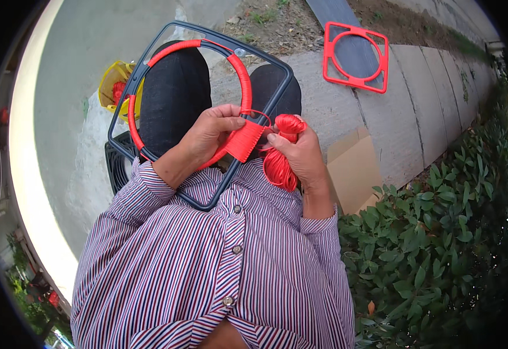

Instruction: The person is tying a red rope onto a black and red frame, possibly as part of furniture or object manufacturing.

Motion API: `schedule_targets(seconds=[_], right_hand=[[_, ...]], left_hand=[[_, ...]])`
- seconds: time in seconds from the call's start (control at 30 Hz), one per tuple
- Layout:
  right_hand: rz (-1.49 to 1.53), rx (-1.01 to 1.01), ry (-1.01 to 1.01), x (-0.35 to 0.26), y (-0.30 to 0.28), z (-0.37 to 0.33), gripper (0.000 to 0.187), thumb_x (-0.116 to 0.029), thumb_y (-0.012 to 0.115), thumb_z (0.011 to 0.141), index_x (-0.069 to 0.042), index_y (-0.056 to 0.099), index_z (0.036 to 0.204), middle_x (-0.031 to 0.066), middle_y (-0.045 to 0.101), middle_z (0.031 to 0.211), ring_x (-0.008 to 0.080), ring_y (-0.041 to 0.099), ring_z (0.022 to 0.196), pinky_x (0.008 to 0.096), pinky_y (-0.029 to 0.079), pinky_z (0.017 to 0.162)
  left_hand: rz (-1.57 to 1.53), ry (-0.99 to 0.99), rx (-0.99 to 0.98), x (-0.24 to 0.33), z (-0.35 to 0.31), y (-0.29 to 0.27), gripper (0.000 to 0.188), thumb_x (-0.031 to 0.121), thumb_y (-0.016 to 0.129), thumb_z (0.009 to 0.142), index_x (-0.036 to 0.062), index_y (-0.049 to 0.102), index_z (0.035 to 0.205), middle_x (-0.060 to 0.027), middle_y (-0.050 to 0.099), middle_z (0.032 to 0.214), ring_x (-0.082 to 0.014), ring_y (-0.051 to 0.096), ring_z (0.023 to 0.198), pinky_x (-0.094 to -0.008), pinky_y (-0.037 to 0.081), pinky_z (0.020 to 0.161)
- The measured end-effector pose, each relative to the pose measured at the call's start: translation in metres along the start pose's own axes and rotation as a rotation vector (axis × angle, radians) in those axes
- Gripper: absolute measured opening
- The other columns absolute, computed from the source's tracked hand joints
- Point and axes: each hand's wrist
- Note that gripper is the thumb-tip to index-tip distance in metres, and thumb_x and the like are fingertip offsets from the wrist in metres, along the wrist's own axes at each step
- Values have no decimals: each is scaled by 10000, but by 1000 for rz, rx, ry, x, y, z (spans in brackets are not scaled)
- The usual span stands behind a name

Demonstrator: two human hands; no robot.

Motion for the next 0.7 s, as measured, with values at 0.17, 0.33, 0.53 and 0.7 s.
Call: schedule_targets(seconds=[0.17, 0.33, 0.53, 0.7], right_hand=[[-116, 39, -27, -19, -7, 3, 153, 23, 622, 813, -1, 569, 955, 48, 583, 708, 110, 570, 524, 242, 491, 503], [-121, -54, -112, -27, 7, -19, 152, 59, 608, 776, 8, 561, 911, 58, 573, 658, 128, 548, 477, 254, 461, 463], [146, 437, -257, -81, -164, -29, 52, -15, 596, 864, -29, 564, 903, 105, 614, 736, 206, 627, 615, 327, 549, 597], [273, 760, -560, -98, -345, -107, 157, -155, 576, 917, -2, 542, 903, 120, 619, 865, 236, 596, 781, 391, 532, 749]], left_hand=[[48, 5, 47, 0, -1, 0, 165, -10, 546, 912, -61, 604, 1057, -131, 674, 961, -180, 680, 885, -295, 572, 807], [60, -17, 83, -2, 3, -2, 171, -21, 530, 917, -54, 596, 1071, -116, 668, 969, -176, 679, 860, -298, 573, 796], [-53, -22, 38, 1, 1, -12, 244, 97, 545, 928, -49, 568, 1122, -112, 662, 987, -178, 665, 855, -302, 551, 813], [-72, -96, 23, 6, 5, -9, 410, 301, 514, 938, -46, 558, 1152, -132, 647, 1015, -195, 646, 910, -327, 529, 853]])
Point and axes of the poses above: each hand's wrist, its own z-axis towards the middle knuckle, its own y-axis out of the palm, x = y × z
